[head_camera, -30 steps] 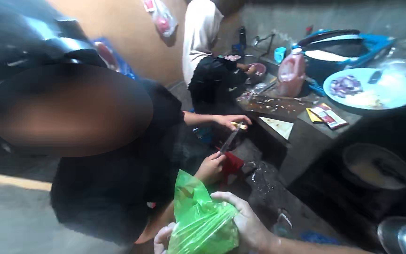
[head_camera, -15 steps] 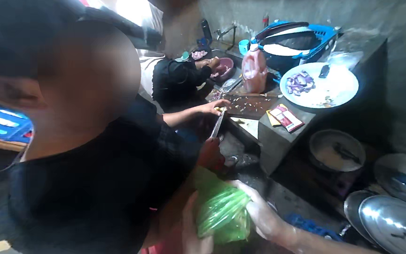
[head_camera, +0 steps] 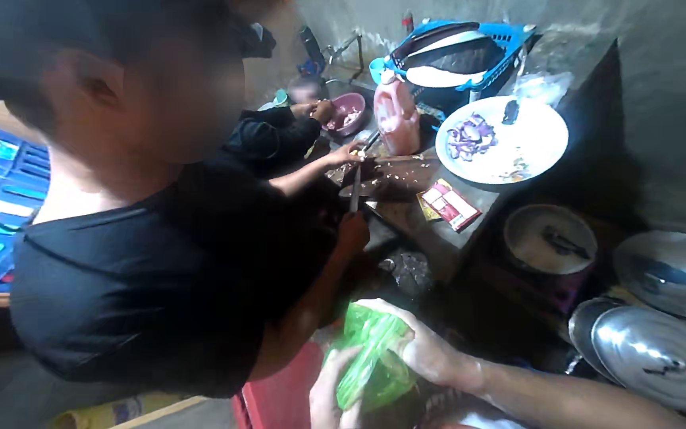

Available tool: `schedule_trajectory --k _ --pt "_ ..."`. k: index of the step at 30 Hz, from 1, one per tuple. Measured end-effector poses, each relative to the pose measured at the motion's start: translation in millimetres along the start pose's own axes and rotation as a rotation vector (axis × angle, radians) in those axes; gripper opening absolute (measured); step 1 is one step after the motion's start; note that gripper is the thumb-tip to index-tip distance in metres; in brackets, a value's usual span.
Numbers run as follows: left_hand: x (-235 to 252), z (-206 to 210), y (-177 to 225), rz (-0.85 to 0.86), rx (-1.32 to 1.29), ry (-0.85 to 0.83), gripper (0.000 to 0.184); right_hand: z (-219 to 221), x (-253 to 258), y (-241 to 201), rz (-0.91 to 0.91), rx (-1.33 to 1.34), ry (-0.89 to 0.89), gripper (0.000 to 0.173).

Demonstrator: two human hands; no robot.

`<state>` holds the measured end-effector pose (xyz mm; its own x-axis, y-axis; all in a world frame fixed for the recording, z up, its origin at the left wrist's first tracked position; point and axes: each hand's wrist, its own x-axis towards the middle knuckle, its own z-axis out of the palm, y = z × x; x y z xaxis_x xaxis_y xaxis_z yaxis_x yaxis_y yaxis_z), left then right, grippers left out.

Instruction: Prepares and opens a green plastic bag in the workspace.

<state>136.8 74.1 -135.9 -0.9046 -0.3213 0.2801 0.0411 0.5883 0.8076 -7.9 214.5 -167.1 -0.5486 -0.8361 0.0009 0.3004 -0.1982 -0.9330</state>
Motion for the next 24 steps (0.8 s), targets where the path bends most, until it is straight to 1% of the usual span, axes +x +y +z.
schedule_trajectory --k 3,6,8,12,14,16,18,20,22,24 --pt "6 8 2 -0.051 0.005 0.059 0.024 -7 4 -4 0.019 -0.043 -0.013 0.052" --pt "10 15 6 -0.132 0.024 0.125 0.031 -16 9 -7 -0.034 -0.13 -0.042 0.052" --pt "10 17 3 -0.145 0.036 0.152 0.038 -20 12 -7 -0.047 -0.158 -0.039 0.05" --pt "10 22 -3 -0.144 0.036 0.211 0.055 -25 14 -2 0.039 -0.124 -0.006 0.055" --pt "11 24 -6 -0.14 0.014 0.227 0.06 -30 15 2 0.109 -0.08 -0.034 0.055" --pt "12 25 -4 -0.161 0.003 0.225 0.062 -36 15 2 0.172 -0.094 -0.09 0.051" --pt "16 27 1 -0.209 0.0 0.211 0.061 -40 14 5 0.159 -0.122 -0.108 0.048" --pt "19 29 5 -0.237 -0.002 0.183 0.059 -43 13 9 0.071 -0.212 -0.043 0.042" --pt "23 31 4 -0.217 -0.004 0.158 0.055 -44 15 14 0.031 -0.247 0.091 0.039" --pt "24 33 -2 -0.163 0.006 0.143 0.053 -48 18 17 0.079 -0.149 0.172 0.047"
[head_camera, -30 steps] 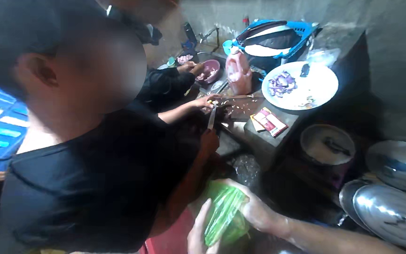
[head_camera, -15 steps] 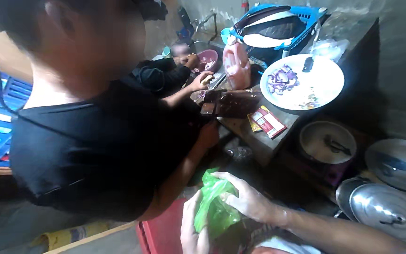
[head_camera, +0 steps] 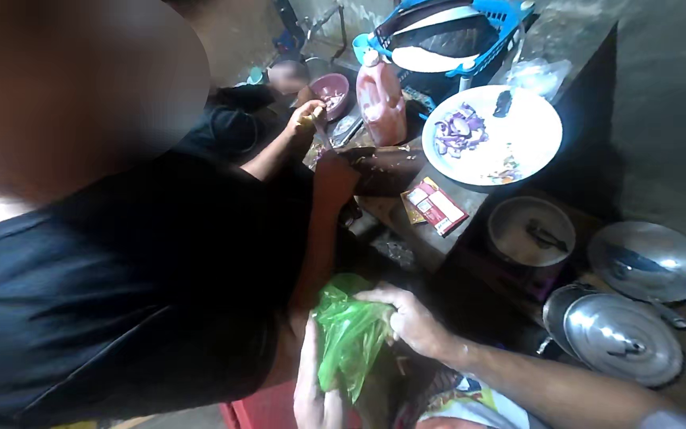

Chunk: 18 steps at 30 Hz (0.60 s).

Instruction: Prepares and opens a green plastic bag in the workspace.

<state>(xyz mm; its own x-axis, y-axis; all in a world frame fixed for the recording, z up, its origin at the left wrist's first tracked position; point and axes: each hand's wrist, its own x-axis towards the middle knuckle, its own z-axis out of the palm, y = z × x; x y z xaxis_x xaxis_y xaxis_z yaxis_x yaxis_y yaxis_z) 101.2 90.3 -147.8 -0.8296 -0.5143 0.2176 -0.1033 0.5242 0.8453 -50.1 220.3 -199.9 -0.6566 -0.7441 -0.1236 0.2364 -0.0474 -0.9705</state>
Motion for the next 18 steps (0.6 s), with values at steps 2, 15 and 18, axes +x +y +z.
schedule_trajectory --k 2,15,18 --pt "1 1 -8 0.048 0.018 -0.022 0.053 -3 3 5 -0.052 0.062 0.055 0.041" --pt "-1 21 -17 0.098 0.114 0.145 0.037 -25 1 -4 0.373 0.54 0.041 0.058" --pt "-4 28 -15 0.026 0.044 0.232 0.037 -23 -4 -2 0.403 0.663 0.01 0.054"
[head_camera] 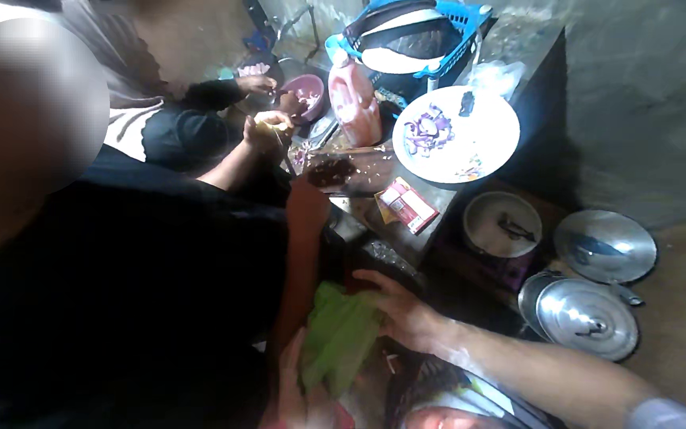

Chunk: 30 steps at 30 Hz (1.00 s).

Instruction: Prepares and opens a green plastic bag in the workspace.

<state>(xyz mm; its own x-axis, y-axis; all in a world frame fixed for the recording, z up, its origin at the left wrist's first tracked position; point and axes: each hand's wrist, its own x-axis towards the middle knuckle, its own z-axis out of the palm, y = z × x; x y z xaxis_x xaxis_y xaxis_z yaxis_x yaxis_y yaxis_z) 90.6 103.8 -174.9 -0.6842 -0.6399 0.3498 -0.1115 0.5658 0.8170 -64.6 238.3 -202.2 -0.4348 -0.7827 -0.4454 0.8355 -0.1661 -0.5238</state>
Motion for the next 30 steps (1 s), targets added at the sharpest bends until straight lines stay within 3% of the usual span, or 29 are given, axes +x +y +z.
schedule_trajectory --k 5,8,13,17,23,27,30 --pt "5 5 4 -0.16 -0.177 0.02 0.046 -2 -8 3 -0.196 -0.318 -0.044 0.042" --pt "5 6 -5 -0.13 -0.201 0.013 0.045 -4 -14 0 -0.263 -0.409 -0.087 0.038" --pt "8 12 -5 -0.08 -0.23 0.018 0.046 -7 -23 -5 -0.398 -0.884 -0.099 0.043" --pt "15 30 2 -0.231 -0.192 0.021 0.052 -4 -24 -11 -0.269 -0.85 -0.042 0.043" --pt "9 44 9 -0.406 -0.336 -0.047 0.061 -16 -21 -20 -0.434 -0.777 0.188 0.043" --pt "-3 44 -10 -0.443 -0.624 -0.261 0.06 -31 -14 -25 -0.567 -0.792 0.239 0.042" --pt "-4 49 -3 -0.466 -0.62 -0.396 0.057 -33 -12 -26 -0.564 -0.779 0.233 0.042"
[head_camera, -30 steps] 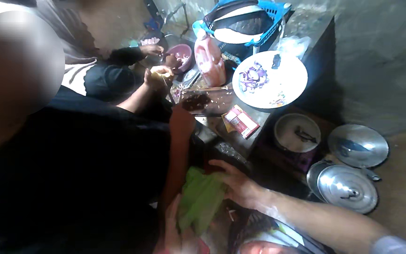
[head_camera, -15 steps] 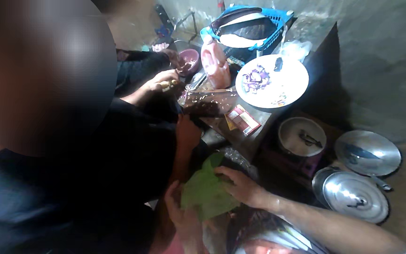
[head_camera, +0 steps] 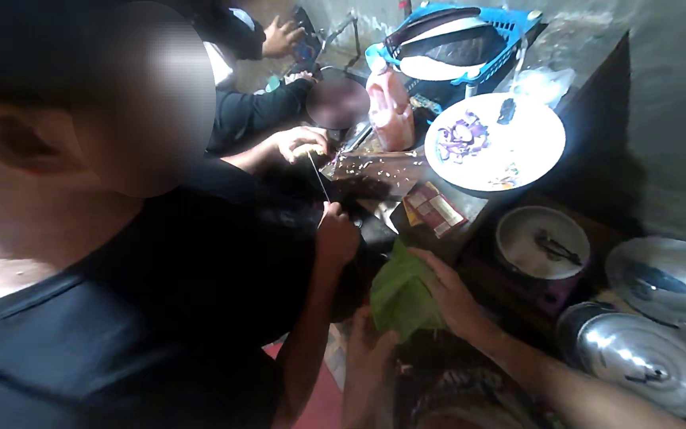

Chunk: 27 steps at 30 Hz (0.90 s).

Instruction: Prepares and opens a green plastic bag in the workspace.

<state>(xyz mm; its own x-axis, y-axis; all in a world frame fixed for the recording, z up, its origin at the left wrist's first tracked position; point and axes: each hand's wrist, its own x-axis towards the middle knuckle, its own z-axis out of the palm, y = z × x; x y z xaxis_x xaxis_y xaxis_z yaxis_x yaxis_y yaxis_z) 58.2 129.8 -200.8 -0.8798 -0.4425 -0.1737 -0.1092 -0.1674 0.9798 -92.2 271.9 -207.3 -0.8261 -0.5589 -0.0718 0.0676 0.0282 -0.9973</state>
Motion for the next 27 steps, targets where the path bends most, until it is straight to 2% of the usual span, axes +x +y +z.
schedule_trajectory --k 4,7,11,14,17,20,24,27 --pt "4 5 4 -0.046 0.048 -0.067 0.062 7 -3 0 0.011 0.05 0.025 0.044" --pt "6 4 3 -0.086 0.118 -0.067 0.058 11 -5 0 0.003 0.057 0.055 0.043" --pt "9 8 3 -0.102 0.235 0.026 0.045 12 -6 0 -0.011 0.023 0.072 0.043" --pt "13 13 5 -0.105 0.338 0.199 0.038 11 -9 1 -0.041 -0.042 0.058 0.044" --pt "19 11 4 -0.069 0.489 0.326 0.034 7 -12 0 -0.083 -0.216 -0.015 0.048" --pt "23 5 -1 -0.025 0.597 0.363 0.024 3 -16 1 -0.094 -0.485 -0.037 0.056" --pt "21 -2 -10 0.005 0.675 0.333 0.019 -8 -17 1 0.017 -0.751 -0.22 0.054" --pt "19 -3 -6 -0.003 0.76 0.251 0.021 -14 -16 1 0.164 -0.902 -0.329 0.06"
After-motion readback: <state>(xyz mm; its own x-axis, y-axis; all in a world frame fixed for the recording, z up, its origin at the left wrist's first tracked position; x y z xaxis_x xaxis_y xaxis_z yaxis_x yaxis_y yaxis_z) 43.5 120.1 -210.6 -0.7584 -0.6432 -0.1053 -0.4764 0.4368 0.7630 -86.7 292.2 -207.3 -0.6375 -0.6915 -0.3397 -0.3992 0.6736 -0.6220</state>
